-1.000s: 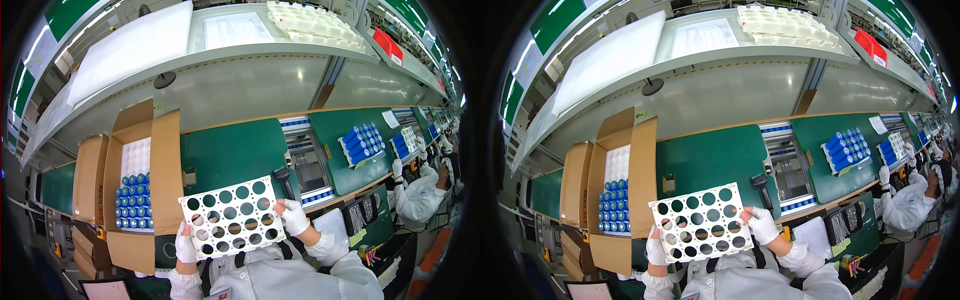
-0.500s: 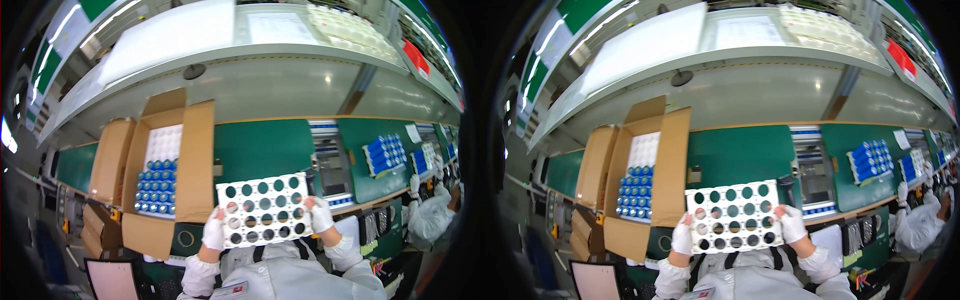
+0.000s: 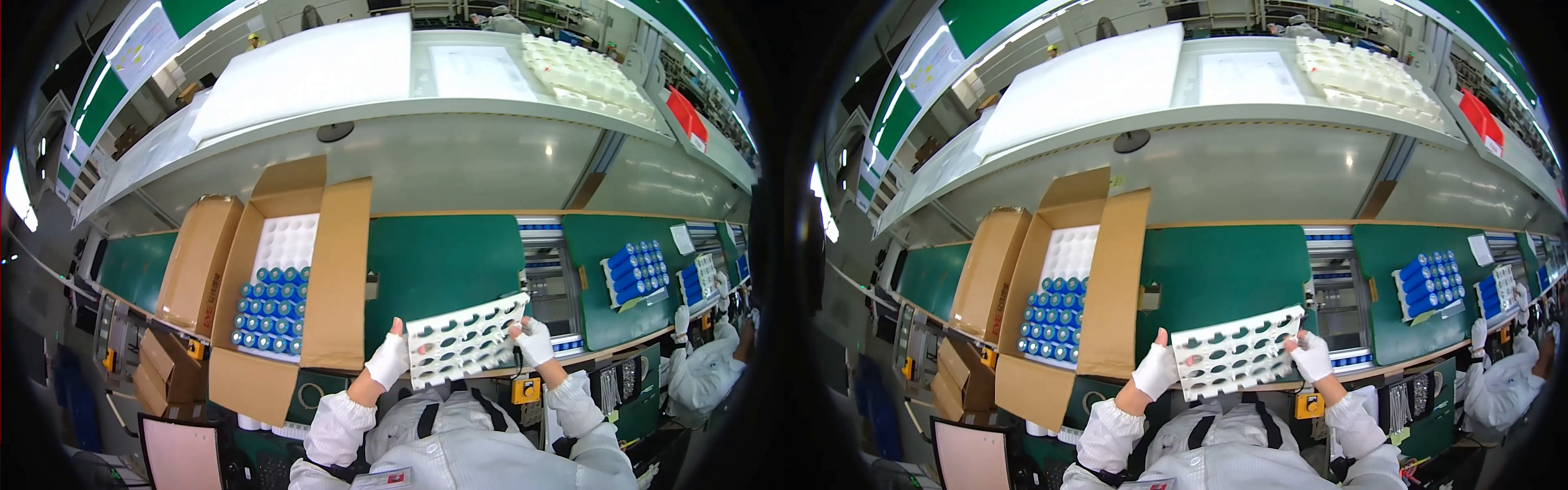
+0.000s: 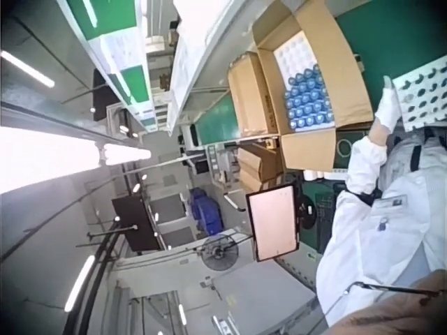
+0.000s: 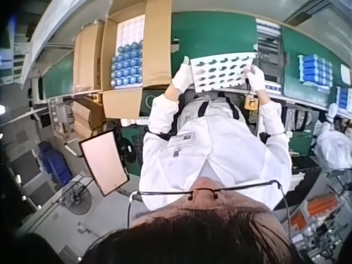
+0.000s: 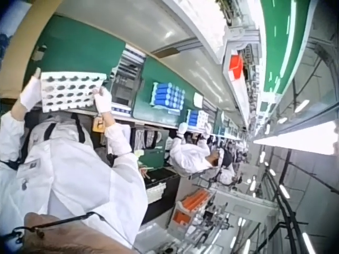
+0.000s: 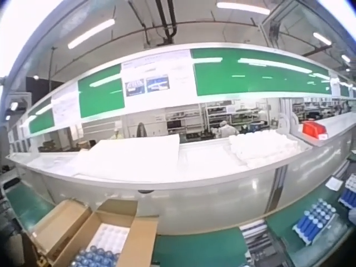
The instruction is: The person peels a label from a roll, places it on a tray, and transfers batteries from a box into the tray. They then scan each battery in the tray with a handheld scanner before returning to the label roll.
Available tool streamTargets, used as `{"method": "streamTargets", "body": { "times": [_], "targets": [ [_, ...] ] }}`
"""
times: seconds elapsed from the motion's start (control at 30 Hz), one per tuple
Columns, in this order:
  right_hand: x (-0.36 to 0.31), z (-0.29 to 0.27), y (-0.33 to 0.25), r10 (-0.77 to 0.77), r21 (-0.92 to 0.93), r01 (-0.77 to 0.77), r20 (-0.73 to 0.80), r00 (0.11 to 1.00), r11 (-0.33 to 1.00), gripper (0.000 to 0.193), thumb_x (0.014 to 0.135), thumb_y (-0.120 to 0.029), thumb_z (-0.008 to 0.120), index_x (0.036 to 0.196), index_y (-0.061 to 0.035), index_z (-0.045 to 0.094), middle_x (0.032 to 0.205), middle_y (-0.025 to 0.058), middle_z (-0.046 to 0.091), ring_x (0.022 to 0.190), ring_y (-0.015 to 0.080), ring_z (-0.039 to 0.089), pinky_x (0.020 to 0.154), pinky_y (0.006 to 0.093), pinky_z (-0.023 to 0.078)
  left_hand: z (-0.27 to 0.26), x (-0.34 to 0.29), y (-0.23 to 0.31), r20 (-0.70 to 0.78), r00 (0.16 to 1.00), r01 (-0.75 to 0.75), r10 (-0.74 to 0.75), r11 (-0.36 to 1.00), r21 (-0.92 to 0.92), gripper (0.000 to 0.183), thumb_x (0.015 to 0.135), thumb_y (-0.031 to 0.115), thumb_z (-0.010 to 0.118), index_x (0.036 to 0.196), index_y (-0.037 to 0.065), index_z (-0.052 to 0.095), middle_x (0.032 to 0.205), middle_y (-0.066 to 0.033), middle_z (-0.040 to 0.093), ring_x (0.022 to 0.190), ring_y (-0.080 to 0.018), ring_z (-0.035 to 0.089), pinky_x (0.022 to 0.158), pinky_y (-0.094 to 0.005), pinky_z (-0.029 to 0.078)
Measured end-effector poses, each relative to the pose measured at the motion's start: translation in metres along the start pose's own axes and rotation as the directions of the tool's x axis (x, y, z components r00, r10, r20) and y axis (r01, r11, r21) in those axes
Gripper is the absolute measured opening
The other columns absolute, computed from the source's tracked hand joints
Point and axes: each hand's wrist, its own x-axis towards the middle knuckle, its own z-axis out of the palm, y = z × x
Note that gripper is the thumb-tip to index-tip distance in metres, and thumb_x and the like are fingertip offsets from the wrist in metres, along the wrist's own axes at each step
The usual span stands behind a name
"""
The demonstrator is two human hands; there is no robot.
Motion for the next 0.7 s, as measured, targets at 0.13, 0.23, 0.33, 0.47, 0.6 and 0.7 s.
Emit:
{"method": "streamTargets", "body": {
  "times": [0.13,0.23,0.33,0.47,0.6,0.7],
  "targets": [
    [0.028,-0.021,0.019,-0.45,-0.358,0.42,0.0,0.893,0.834,0.025,0.072,-0.002,0.073,0.096,-0.01,0.072,0.093,0.0094,0.071,0.085,0.0242,0.068,0.078,0.0309,0.053,-0.002,0.028,-0.013,0.027,0.994,-0.051,0.109,0.219,0.974,0.054,0.091,0.049,0.061,0.11,-0.001,0.065,0.139,-0.0195,0.051,0.13,-0.0322,0.044,0.104,-0.0334,0.038],
    [0.041,-0.033,0.03,-0.636,-0.715,0.566,0.22,0.74,0.41,0.026,0.067,-0.009,0.073,0.092,-0.0197,0.073,0.106,0.0039,0.068,0.102,0.0286,0.061,0.089,0.0388,0.049,0.02,0.027,-0.015,0.006,0.992,0.023,0.125,-0.224,0.974,0.064,0.077,0.049,0.075,0.118,0.001,0.064,0.157,-0.0161,0.025,0.143,-0.0446,0.022,0.116,-0.0393,0.028],
    [0.038,-0.019,0.04,-0.645,-0.829,0.512,0.267,0.716,0.226,0.024,0.066,-0.016,0.076,0.089,-0.0228,0.073,0.119,0.0018,0.062,0.117,0.0311,0.051,0.098,0.051,0.038,-0.037,0.052,-0.048,-0.008,0.957,0.059,0.29,-0.167,0.984,0.062,0.076,0.044,0.077,0.119,0.0,0.064,0.16,-0.0124,0.019,0.144,-0.0429,0.021,0.115,-0.0393,0.029],
    [0.031,-0.014,0.056,-0.546,-0.868,0.341,0.099,0.832,0.362,0.054,0.06,-0.015,0.084,0.111,-0.0223,0.068,0.139,0.0137,0.047,0.125,0.0377,0.043,0.1,0.0514,0.037,-0.072,0.078,-0.059,-0.074,0.932,0.087,0.355,-0.021,0.996,0.056,0.071,0.023,0.083,0.119,0.0,0.063,0.16,-0.0104,0.016,0.127,-0.0325,0.05,0.103,-0.0353,0.044],
    [0.026,-0.008,0.079,-0.357,-0.702,0.155,-0.149,0.922,0.695,0.095,0.064,0.0,0.079,0.147,-0.0105,0.032,0.153,0.0241,0.022,0.137,0.0458,0.03,0.112,0.0454,0.03,-0.094,0.097,-0.063,-0.02,0.865,0.11,0.502,-0.151,0.982,0.054,0.072,0.017,0.083,0.12,0.003,0.062,0.159,-0.0088,0.02,0.121,-0.0309,0.055,0.098,-0.0354,0.047],
    [0.03,0.001,0.096,-0.268,-0.667,0.061,-0.212,0.94,0.742,0.093,0.07,0.006,0.067,0.151,-0.0098,0.024,0.15,0.0239,0.026,0.136,0.0423,0.033,0.112,0.0401,0.031,-0.103,0.103,-0.065,-0.093,0.831,0.154,0.549,-0.066,0.986,0.068,0.071,0.018,0.083,0.132,0.007,0.054,0.159,-0.0098,0.02,0.128,-0.0317,0.049,0.102,-0.0359,0.045]
  ]
}}
